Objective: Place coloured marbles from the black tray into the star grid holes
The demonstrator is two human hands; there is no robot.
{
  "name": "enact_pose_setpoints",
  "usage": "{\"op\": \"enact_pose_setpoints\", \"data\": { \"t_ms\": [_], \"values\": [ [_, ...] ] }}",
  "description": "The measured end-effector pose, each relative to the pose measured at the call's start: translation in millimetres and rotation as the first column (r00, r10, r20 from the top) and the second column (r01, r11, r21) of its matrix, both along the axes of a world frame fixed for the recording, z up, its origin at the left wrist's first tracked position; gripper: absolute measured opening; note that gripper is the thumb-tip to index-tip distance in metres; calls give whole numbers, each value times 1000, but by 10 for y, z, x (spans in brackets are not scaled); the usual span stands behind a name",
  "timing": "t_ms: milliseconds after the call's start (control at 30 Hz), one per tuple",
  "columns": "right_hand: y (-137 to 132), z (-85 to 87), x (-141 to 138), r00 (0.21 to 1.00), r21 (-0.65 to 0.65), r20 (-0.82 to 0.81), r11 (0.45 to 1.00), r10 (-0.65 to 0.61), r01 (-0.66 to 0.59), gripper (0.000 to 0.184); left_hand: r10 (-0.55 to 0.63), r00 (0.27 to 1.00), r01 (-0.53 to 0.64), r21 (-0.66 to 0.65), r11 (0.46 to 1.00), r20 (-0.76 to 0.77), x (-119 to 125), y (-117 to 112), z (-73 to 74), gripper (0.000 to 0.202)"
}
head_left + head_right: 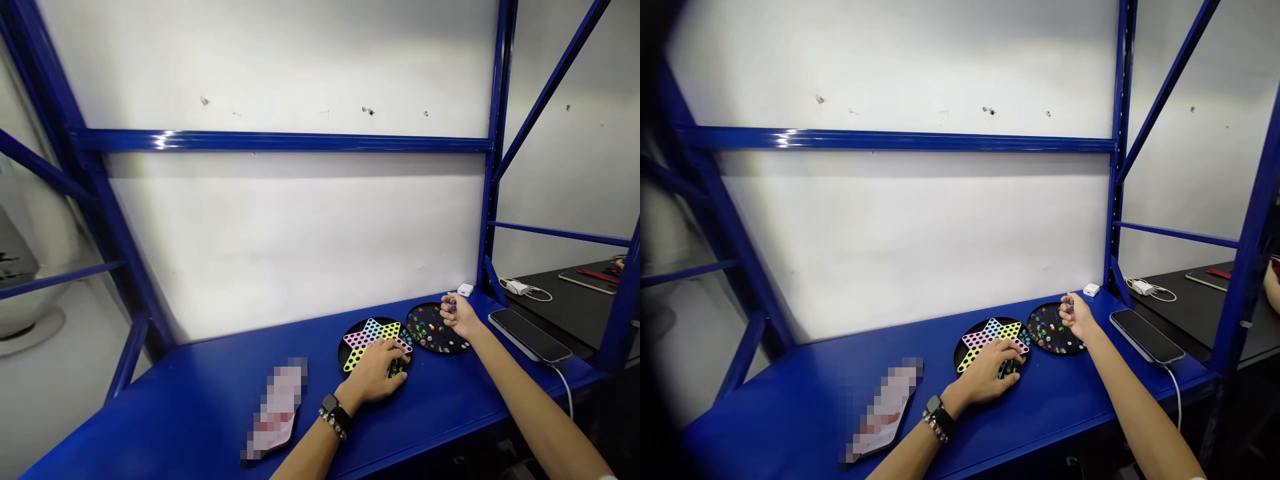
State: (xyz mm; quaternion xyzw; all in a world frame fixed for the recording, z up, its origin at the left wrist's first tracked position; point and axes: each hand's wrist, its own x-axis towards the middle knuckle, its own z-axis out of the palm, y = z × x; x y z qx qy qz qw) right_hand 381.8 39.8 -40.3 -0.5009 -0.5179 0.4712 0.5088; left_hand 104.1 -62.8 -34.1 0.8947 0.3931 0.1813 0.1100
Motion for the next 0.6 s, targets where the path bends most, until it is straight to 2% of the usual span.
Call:
{"op": "enact_pose_setpoints", "data": {
  "t_ms": [67,167,200,233,300,333,367,400,433,600],
  "values": [
    [109,-23,-52,962,16,256,996,-91,90,33,3,1000,-3,-4,1000,2,-2,-1,-1,19],
    [182,-105,-213,905,39,411,994,-108,100,29,-2,1000,2,-4,1000,2,-5,-3,-1,19],
    [178,-132,-274,863,57,493,994,-105,89,26,-3,1000,3,-4,1000,-2,-5,-4,0,19],
    [161,-153,-332,782,76,617,995,-94,60,22,-5,1000,5,-3,1000,-5,-5,-5,3,19],
    [109,-175,-430,514,86,856,996,-56,-34,21,-8,1000,8,0,1000,-9,-2,-8,9,19],
    [81,-176,-467,373,71,927,994,-37,-79,25,-11,1000,11,1,1000,-8,-1,-8,12,19],
    [59,-173,-494,273,50,962,993,-18,-111,28,-13,1000,13,2,1000,-5,0,-9,15,19],
    [43,-168,-512,233,31,972,992,-2,-124,29,-16,1000,16,2,1000,-2,1,-9,16,19],
    [35,-161,-522,225,18,974,992,10,-124,30,-17,1000,17,3,1000,-1,2,-9,17,19],
    [92,-102,-511,225,-16,973,991,46,-134,31,-1,1000,1,-2,1000,-9,8,-12,15,19]
  ]
}}
